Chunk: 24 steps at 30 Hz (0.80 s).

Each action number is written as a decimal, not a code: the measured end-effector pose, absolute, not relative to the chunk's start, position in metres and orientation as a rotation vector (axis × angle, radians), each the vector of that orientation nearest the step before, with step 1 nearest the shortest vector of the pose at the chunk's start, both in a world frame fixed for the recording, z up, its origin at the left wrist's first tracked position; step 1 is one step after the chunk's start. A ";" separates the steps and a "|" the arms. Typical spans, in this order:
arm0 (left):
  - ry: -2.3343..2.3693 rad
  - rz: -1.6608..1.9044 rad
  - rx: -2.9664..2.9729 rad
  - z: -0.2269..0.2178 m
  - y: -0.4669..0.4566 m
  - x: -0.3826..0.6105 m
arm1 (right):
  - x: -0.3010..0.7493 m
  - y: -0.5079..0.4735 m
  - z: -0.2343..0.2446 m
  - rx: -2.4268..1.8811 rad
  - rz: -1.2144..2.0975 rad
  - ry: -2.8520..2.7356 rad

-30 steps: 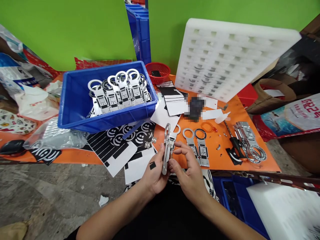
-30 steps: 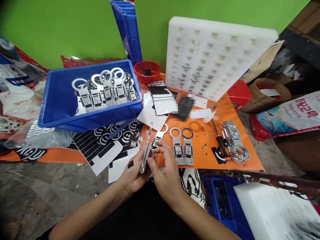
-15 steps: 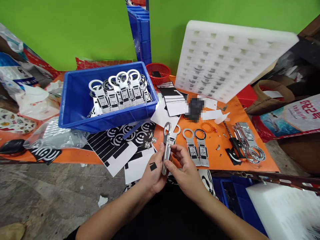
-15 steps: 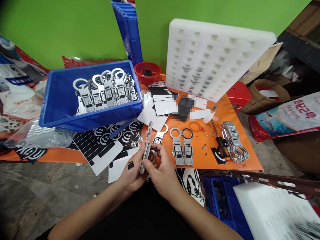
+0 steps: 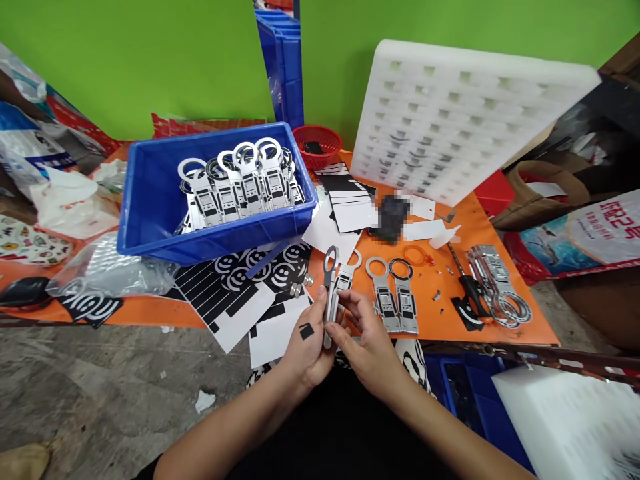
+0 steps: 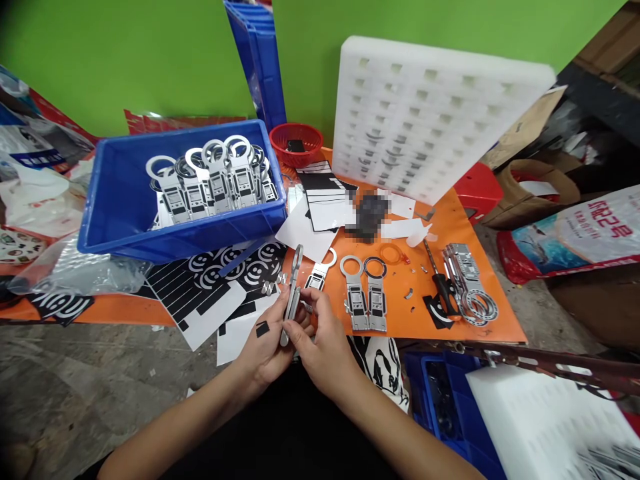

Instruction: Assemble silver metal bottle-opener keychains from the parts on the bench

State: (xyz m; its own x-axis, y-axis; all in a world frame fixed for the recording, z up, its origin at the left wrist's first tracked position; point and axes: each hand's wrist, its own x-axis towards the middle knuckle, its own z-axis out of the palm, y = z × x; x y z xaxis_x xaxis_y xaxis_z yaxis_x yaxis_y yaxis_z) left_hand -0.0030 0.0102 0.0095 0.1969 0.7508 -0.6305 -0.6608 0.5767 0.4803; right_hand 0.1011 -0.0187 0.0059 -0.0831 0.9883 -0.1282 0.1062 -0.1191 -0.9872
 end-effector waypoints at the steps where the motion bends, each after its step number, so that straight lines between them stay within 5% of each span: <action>1: 0.942 0.992 0.117 0.009 0.011 -0.003 | 0.101 -0.019 0.006 -1.319 1.328 -1.270; 15: 0.890 1.070 0.027 0.023 0.011 0.006 | 0.093 -0.030 0.004 -1.367 1.154 -1.358; 24: 0.616 0.552 0.138 0.018 0.006 -0.002 | 0.126 0.002 0.026 -1.226 1.752 -0.886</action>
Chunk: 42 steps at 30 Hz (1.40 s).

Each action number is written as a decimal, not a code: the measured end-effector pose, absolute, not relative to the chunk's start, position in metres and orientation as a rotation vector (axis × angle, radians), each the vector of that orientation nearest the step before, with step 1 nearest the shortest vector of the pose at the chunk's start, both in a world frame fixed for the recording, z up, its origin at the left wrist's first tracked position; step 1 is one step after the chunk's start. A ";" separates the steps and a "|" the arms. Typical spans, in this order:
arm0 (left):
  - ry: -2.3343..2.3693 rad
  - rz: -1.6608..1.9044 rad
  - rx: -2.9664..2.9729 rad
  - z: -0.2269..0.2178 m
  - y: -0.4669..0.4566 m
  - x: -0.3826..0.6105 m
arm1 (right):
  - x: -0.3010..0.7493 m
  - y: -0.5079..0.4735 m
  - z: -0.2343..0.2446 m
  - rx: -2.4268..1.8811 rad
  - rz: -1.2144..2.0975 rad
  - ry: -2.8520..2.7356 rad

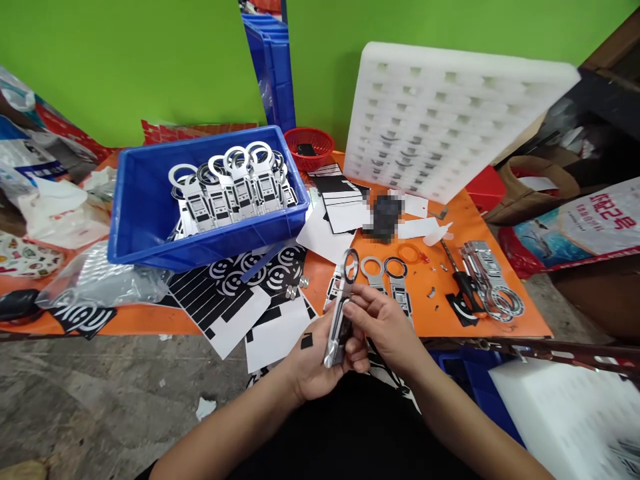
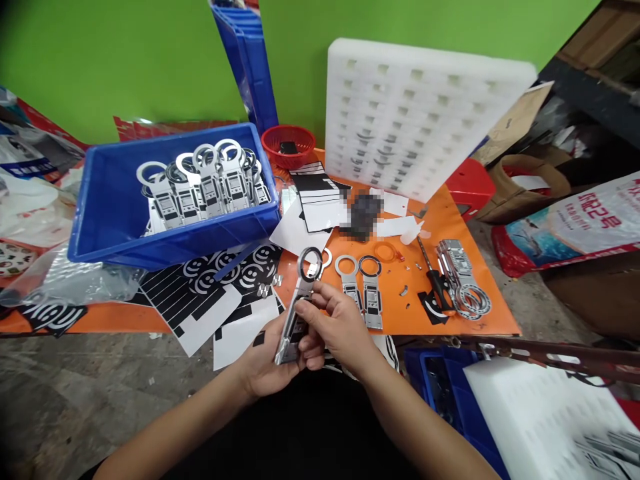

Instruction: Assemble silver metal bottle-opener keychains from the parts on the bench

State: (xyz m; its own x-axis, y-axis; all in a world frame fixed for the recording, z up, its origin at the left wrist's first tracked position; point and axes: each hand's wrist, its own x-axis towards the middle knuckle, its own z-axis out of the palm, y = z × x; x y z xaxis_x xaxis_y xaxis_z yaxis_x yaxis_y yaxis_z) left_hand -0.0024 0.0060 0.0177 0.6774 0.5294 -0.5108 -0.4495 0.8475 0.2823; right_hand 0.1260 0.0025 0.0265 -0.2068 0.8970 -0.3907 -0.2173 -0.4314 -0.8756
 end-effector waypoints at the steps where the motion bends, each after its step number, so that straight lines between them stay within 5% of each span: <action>1: 0.635 0.555 0.183 0.016 0.005 -0.003 | 0.127 0.004 0.028 -1.221 1.762 -0.885; 8: 0.790 0.675 0.397 0.015 0.004 -0.006 | 0.134 0.013 0.028 -1.304 1.620 -1.065; 16: 0.944 0.731 0.479 0.006 0.013 -0.011 | 0.189 0.004 -0.004 -1.923 0.399 -2.011; 21: 0.934 0.698 0.367 0.002 0.014 -0.001 | 0.180 -0.007 -0.023 -2.144 0.014 -2.138; 42: 0.888 0.695 0.293 -0.006 0.018 0.013 | 0.197 0.017 -0.018 -1.732 0.325 -2.392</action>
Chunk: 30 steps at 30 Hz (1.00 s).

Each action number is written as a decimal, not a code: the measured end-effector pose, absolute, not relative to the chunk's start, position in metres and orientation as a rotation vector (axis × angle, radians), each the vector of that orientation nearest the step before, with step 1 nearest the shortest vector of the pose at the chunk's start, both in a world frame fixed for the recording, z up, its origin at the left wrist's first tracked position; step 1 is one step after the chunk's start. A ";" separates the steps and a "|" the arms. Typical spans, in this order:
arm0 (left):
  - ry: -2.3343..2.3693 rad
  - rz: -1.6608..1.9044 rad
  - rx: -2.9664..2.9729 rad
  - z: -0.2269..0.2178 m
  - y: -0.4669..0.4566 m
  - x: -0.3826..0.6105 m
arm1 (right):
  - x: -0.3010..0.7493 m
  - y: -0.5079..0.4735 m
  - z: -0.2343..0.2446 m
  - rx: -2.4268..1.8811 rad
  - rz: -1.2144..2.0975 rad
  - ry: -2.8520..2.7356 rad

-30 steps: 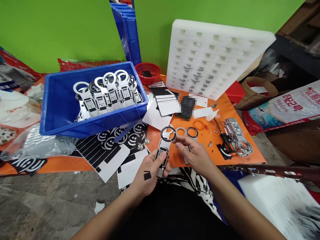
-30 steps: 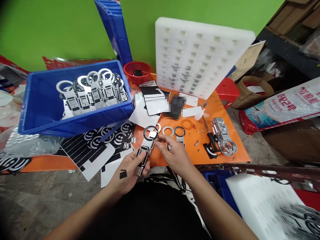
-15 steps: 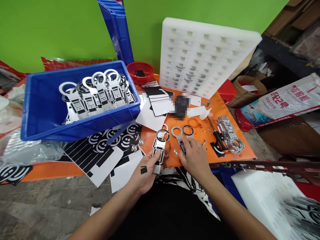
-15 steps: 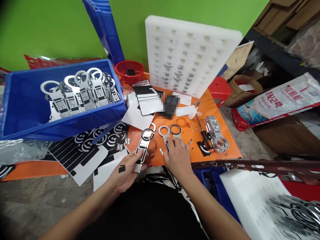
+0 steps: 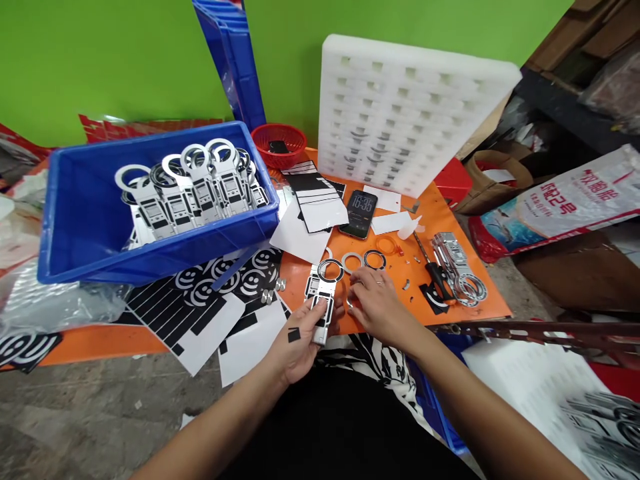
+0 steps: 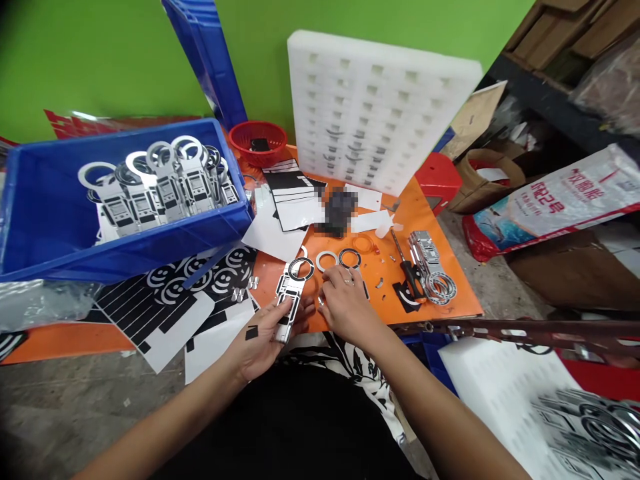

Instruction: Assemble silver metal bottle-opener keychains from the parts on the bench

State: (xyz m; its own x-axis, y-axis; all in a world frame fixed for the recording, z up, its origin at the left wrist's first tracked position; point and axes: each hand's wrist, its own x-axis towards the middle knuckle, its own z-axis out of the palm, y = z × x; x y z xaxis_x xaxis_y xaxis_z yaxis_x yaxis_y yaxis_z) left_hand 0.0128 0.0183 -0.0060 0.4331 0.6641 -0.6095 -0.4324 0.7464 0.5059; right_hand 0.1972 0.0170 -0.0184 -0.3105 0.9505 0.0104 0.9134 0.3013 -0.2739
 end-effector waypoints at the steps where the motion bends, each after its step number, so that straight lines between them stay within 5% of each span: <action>1: 0.887 0.700 0.291 -0.006 0.018 0.013 | 0.198 0.018 -0.019 -1.727 0.345 -2.396; 7: 0.906 0.705 0.256 -0.004 0.016 0.014 | 0.199 0.022 -0.017 -1.717 0.476 -2.375; 19: 0.915 0.713 0.265 -0.005 0.015 0.013 | 0.184 0.013 -0.009 -1.711 0.161 -2.486; 30: 0.907 0.720 0.274 -0.008 0.014 0.013 | 0.196 0.026 -0.011 -1.707 0.408 -2.485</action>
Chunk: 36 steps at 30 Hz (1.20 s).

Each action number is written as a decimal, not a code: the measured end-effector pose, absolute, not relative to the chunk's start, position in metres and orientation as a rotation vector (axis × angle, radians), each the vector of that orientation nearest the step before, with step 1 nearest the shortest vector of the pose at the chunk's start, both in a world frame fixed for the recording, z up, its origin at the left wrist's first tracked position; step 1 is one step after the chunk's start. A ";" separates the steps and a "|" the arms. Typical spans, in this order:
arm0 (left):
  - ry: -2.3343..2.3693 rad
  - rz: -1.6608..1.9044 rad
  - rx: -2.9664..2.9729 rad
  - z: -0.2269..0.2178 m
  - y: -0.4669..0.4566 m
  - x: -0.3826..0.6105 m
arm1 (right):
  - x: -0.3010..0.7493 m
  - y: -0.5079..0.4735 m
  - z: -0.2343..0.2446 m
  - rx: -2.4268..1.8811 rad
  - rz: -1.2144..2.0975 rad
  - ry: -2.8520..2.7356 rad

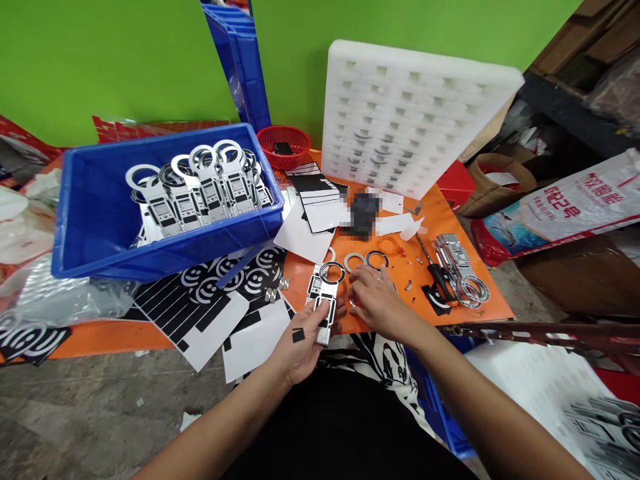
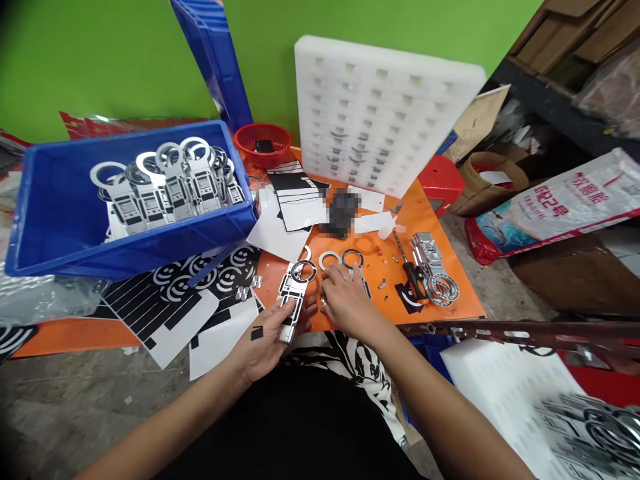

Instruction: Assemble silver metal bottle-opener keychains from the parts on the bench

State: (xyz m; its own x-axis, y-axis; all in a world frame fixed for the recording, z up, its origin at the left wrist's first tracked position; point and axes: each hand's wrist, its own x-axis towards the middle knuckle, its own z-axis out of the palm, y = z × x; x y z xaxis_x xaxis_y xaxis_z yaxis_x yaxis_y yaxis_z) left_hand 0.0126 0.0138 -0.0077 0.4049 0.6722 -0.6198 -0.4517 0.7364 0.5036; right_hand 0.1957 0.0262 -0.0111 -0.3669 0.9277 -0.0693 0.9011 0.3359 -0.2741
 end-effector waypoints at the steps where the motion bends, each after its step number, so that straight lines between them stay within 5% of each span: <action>1: 0.897 0.723 0.274 -0.008 0.014 0.013 | 0.196 0.028 -0.010 -1.698 0.440 -2.490; 24: 0.904 0.712 0.250 -0.007 0.014 0.012 | 0.195 0.024 -0.003 -1.521 0.478 -2.452; 36: 0.789 0.735 0.210 0.002 0.013 0.010 | 0.161 -0.017 0.040 -1.300 1.487 -1.298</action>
